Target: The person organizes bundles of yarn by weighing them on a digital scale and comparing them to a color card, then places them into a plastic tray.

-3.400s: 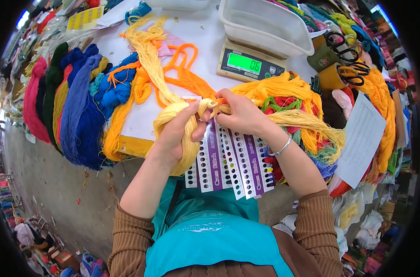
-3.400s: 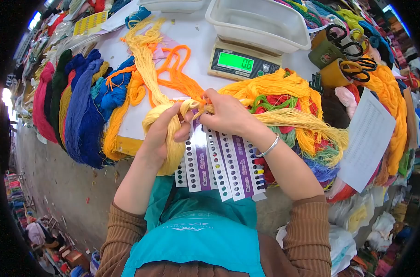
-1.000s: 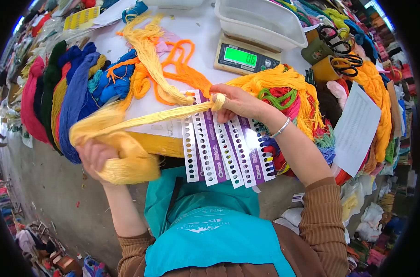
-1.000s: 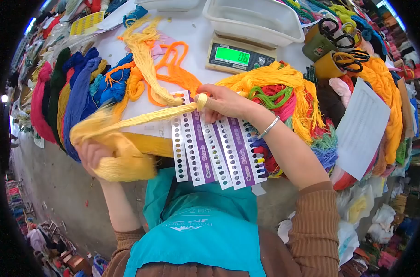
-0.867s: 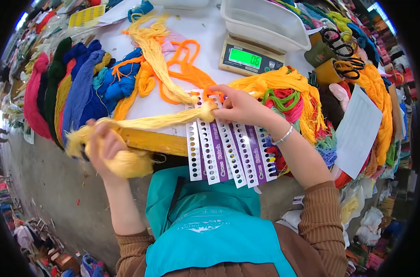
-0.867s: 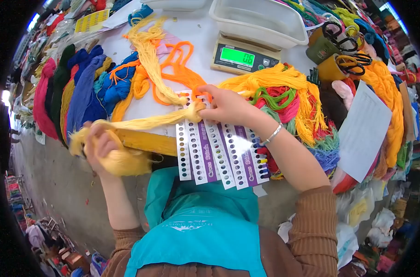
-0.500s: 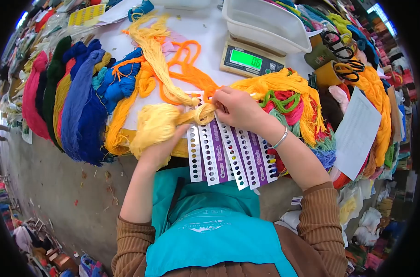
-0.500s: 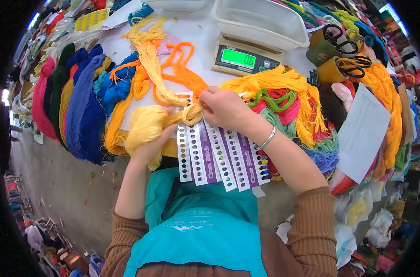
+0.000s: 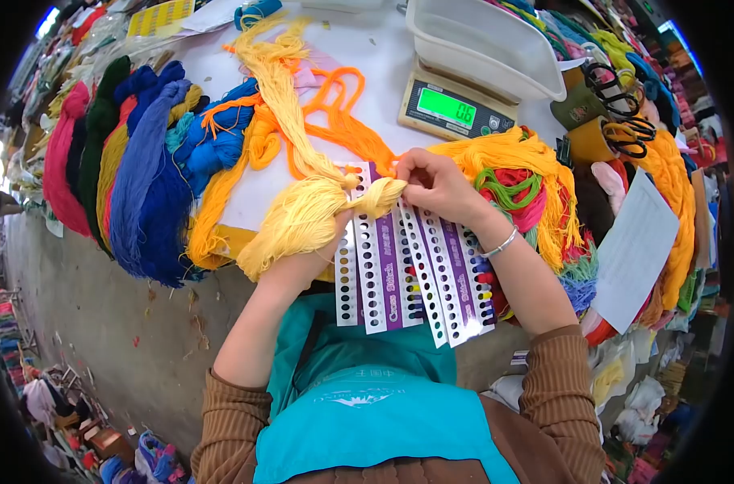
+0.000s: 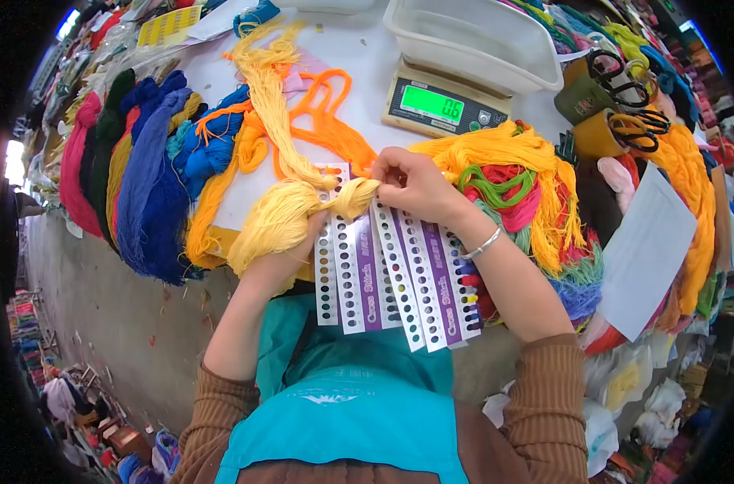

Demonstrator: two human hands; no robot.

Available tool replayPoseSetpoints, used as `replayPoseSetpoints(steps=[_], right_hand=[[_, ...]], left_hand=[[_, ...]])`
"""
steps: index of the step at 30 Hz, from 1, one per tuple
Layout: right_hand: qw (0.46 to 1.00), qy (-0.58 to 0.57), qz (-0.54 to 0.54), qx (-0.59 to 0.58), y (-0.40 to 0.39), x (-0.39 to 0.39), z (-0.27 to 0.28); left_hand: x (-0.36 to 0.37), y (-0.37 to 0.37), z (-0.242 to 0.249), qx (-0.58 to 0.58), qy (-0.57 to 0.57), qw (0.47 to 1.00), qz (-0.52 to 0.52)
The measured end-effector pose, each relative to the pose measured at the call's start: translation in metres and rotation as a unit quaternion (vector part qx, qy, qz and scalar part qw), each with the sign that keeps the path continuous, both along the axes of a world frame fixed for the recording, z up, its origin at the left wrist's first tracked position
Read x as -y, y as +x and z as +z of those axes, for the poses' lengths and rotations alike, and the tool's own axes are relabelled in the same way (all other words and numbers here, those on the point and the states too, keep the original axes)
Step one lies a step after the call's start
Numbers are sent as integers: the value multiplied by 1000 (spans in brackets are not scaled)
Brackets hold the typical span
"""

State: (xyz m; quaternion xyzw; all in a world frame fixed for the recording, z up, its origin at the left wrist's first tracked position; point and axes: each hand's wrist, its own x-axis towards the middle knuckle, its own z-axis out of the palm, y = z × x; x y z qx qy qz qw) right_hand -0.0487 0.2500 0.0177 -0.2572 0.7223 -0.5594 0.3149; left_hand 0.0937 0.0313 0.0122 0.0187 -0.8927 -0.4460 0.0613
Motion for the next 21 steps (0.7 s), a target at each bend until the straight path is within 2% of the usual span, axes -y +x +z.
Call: replayPoseSetpoints(steps=[4,7,8,9,13,14,15,16,18,21], right_hand=[[990,-106,-2,98,0,-4,13],[981,-109,-8,158,-4,-10,9],[981,-110,-7,160,-3,-9,6],[984,-121,-4,127,-1,-9,4],[993,-118,-14,4,0,-8,-13],[993,-112,-19,-43,1,-7,-14],[993,-113,-20,-42,1,-6,-12],[990,-138,-32,24,1,-5,-7],[978,-155,-54,128,1,-4,3],[968,-196,-59,147,-3,-5,-1]], left_hand=[[-2,-11,-2,79,5,997,0],[-4,-14,3,112,-12,994,15],[-5,-14,0,109,21,994,21],[-6,-14,-1,105,55,993,26],[-11,-15,6,34,23,999,12],[-12,-16,8,36,59,997,28],[-12,-17,8,38,94,994,43],[-12,-18,5,39,93,994,43],[-14,-20,0,53,12,998,33],[-21,-23,7,96,7,995,34]])
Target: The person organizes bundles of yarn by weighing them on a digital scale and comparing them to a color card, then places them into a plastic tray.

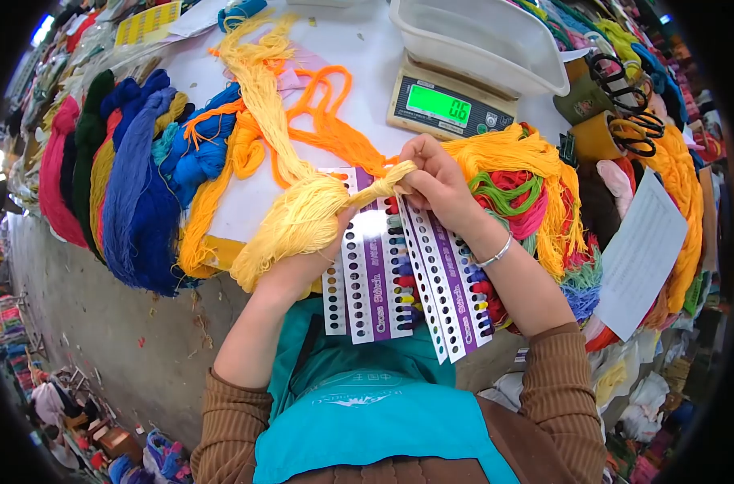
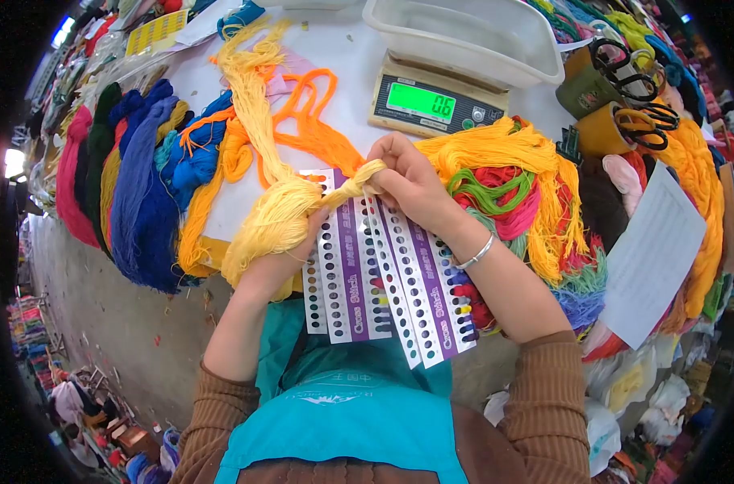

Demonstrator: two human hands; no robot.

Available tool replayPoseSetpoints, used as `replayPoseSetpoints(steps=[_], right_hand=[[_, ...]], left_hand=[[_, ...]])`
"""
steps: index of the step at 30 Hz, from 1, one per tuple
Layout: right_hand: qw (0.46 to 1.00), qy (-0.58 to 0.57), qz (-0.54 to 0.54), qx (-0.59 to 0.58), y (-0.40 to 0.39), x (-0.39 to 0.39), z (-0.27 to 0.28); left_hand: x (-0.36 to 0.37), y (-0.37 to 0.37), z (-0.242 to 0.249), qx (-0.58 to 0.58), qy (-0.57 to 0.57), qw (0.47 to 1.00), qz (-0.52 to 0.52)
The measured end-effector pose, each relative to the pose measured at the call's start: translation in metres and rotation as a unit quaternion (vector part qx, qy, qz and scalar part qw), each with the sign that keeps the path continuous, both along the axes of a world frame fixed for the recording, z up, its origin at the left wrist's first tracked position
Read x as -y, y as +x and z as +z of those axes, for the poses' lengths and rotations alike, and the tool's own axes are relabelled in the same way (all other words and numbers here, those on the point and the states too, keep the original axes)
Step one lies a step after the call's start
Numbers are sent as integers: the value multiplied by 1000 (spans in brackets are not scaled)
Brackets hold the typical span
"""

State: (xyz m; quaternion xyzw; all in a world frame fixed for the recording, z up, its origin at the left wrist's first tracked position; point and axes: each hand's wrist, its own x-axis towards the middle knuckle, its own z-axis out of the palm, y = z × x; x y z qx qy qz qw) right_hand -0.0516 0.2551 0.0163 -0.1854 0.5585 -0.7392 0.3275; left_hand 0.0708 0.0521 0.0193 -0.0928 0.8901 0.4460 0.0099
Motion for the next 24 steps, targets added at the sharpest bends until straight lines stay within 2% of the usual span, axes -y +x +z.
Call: replayPoseSetpoints(steps=[4,7,9,10,12,13,16,22,24], right_hand=[[999,10,-30,-4,4,2,-6],[998,8,-55,-32,8,6,-7],[972,138,-31,-189,13,7,-5],[943,200,-19,-264,15,7,-4],[927,210,-20,-309,20,12,-4],[909,218,-20,-354,21,13,-3],[901,222,-5,-373,20,13,-5],[924,206,3,-323,19,12,-5],[917,201,-2,-345,18,13,-5]], left_hand=[[-4,-2,0,39,51,998,26],[3,-2,-9,-13,14,1000,4],[21,-6,-23,-107,-45,993,-21],[29,-3,-22,-107,-45,993,-21],[40,7,-15,-19,-1,999,38],[40,14,-10,-33,43,996,72],[42,23,12,-1,32,993,113],[46,20,-2,-50,46,993,97],[45,18,-2,-45,51,992,106]])
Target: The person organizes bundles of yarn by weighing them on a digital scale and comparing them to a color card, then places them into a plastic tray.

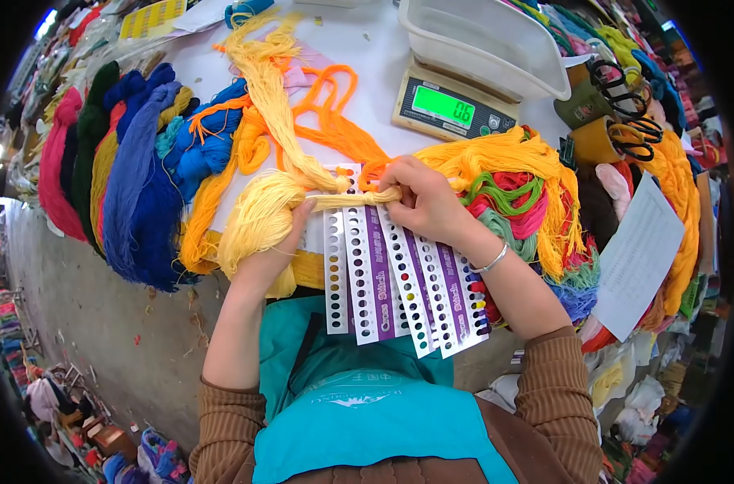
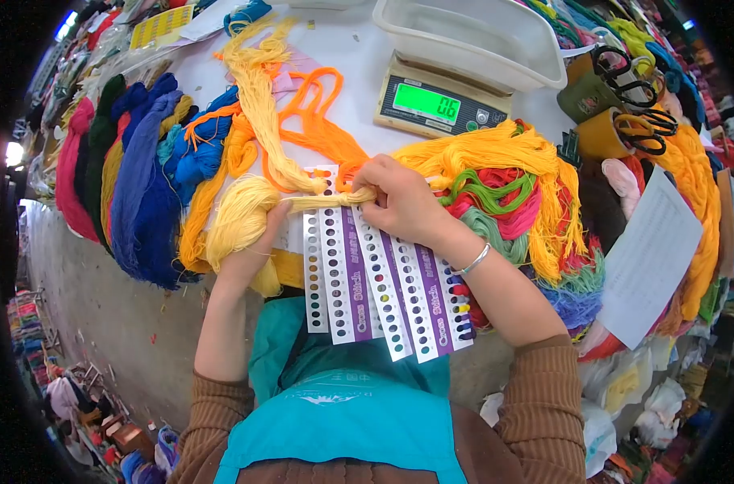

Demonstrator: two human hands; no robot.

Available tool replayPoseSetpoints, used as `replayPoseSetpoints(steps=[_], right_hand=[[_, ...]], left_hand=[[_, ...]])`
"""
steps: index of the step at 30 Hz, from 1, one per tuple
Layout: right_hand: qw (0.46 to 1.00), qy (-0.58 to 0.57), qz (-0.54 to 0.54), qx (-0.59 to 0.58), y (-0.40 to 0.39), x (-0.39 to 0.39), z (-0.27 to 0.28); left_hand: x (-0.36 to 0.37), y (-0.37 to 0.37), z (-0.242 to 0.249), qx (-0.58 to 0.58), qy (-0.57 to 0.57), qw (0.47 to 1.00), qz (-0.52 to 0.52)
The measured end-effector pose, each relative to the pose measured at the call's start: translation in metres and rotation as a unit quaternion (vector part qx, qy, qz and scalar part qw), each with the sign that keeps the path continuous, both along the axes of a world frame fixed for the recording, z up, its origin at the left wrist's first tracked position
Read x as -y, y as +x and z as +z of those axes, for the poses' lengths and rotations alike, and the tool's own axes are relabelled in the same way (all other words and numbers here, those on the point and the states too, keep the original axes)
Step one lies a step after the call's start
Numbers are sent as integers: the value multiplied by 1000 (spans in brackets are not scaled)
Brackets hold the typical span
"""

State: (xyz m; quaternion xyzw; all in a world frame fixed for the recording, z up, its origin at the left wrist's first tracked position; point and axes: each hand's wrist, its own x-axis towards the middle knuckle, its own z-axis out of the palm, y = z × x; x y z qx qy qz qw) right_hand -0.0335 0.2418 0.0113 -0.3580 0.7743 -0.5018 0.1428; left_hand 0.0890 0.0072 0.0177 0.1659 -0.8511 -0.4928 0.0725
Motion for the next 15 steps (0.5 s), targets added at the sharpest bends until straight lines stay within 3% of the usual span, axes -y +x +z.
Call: replayPoseSetpoints(steps=[7,10,13,15], right_hand=[[990,24,-31,-133,3,5,-4],[996,18,-58,-68,3,2,-5],[993,36,-49,-99,3,3,-3],[990,36,-48,-128,5,5,-6]], left_hand=[[-1,-1,-3,7,29,1000,10],[-1,0,-5,23,51,998,20],[9,2,9,75,35,997,4],[16,12,12,27,35,999,10]])
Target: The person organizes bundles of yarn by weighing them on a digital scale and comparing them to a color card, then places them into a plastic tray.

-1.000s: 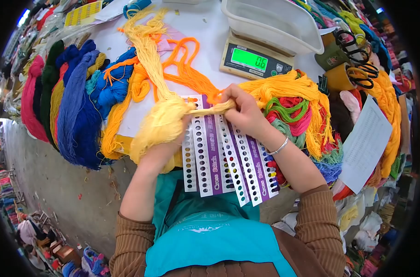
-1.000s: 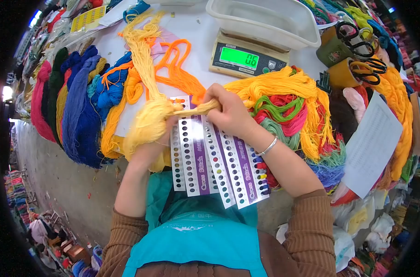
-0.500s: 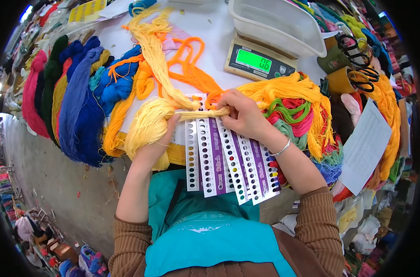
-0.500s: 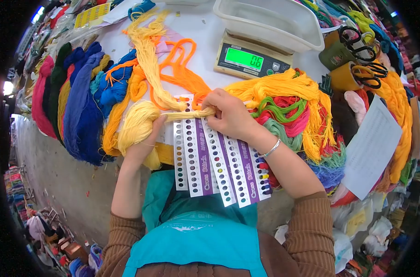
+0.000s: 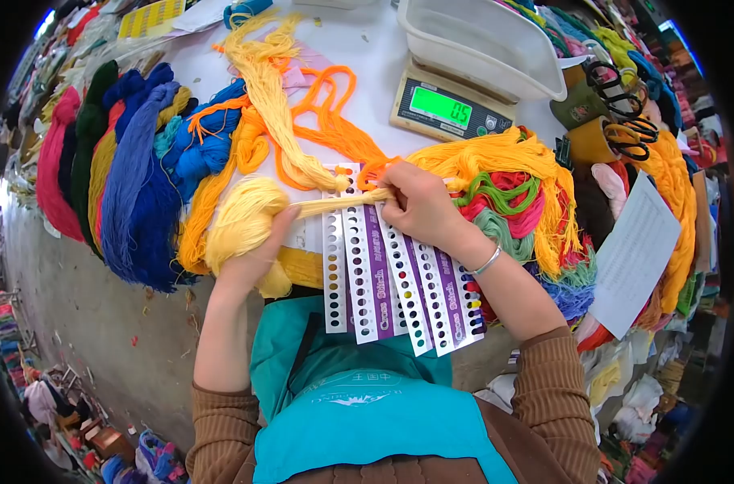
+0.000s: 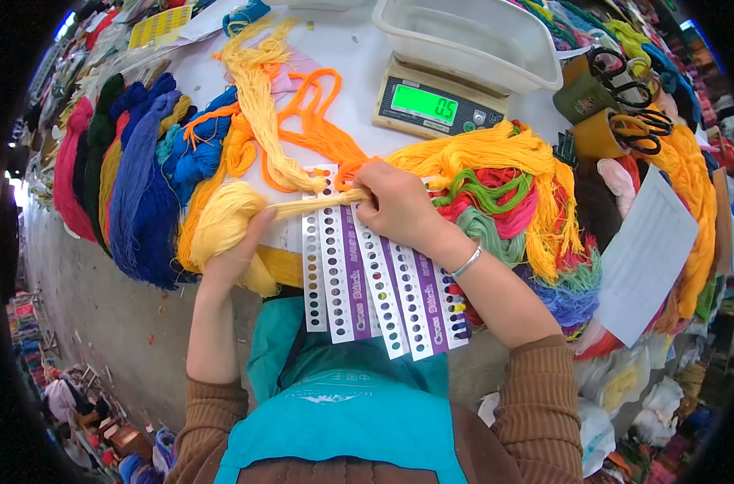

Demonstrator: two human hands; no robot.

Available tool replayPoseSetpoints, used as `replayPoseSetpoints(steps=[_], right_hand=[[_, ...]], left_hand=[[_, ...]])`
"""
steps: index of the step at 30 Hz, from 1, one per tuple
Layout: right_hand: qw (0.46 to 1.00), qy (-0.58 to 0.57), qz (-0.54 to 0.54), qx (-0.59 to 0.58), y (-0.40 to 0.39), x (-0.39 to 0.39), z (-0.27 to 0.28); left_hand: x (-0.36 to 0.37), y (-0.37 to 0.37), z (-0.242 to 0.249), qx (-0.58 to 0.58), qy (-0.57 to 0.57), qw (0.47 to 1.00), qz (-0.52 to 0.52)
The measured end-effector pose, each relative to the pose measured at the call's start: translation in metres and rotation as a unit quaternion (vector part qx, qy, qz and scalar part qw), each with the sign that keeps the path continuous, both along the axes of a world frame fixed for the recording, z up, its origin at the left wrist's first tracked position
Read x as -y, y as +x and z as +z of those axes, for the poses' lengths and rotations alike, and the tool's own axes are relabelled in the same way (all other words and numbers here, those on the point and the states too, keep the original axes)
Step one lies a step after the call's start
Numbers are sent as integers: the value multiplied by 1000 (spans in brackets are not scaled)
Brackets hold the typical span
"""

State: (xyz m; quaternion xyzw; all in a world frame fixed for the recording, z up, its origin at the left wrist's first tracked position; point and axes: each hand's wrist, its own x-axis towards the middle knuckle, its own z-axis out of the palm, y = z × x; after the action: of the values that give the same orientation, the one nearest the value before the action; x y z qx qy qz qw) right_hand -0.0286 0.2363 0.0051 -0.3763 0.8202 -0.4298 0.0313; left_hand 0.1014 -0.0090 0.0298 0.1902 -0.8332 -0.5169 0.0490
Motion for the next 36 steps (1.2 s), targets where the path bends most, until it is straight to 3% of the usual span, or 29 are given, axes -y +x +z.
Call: replayPoseSetpoints(steps=[1,2,7,9,13,16,19,24,25,27,28,29,30,31,32,34,36], right_hand=[[1000,1,3,-28,1,1,-1],[1000,2,2,-28,1,0,0],[997,46,28,-47,5,5,18],[996,65,37,-44,6,6,17],[994,78,27,-78,6,7,10],[993,80,27,-78,7,8,10],[994,77,20,-74,6,7,13],[990,79,22,-112,10,5,17],[990,81,20,-113,10,5,15],[990,81,18,-112,10,4,14],[990,80,15,-111,11,3,15],[991,79,7,-104,11,3,15],[992,77,-2,-98,11,3,16],[992,74,-5,-98,11,3,16],[994,67,-16,-87,11,3,17],[995,57,-31,-78,11,2,17],[994,52,-40,-84,10,1,14]], left_hand=[[5,5,0,-47,-1,999,8],[12,9,-3,-27,101,993,53],[16,25,9,-91,127,987,43],[7,27,20,-76,210,974,35],[-3,27,25,-140,183,973,15],[5,27,26,-128,180,974,42],[17,14,27,-81,283,955,44],[45,-20,52,16,186,980,66],[56,-28,53,10,201,978,48],[72,-47,73,24,113,993,20],[77,-60,81,-20,197,980,32],[123,-83,66,-26,138,990,29],[129,-105,75,-38,246,966,65],[166,-116,95,38,198,978,53],[197,-132,92,-13,306,951,45],[242,-153,94,-54,382,921,58],[262,-162,101,-36,401,904,145]])
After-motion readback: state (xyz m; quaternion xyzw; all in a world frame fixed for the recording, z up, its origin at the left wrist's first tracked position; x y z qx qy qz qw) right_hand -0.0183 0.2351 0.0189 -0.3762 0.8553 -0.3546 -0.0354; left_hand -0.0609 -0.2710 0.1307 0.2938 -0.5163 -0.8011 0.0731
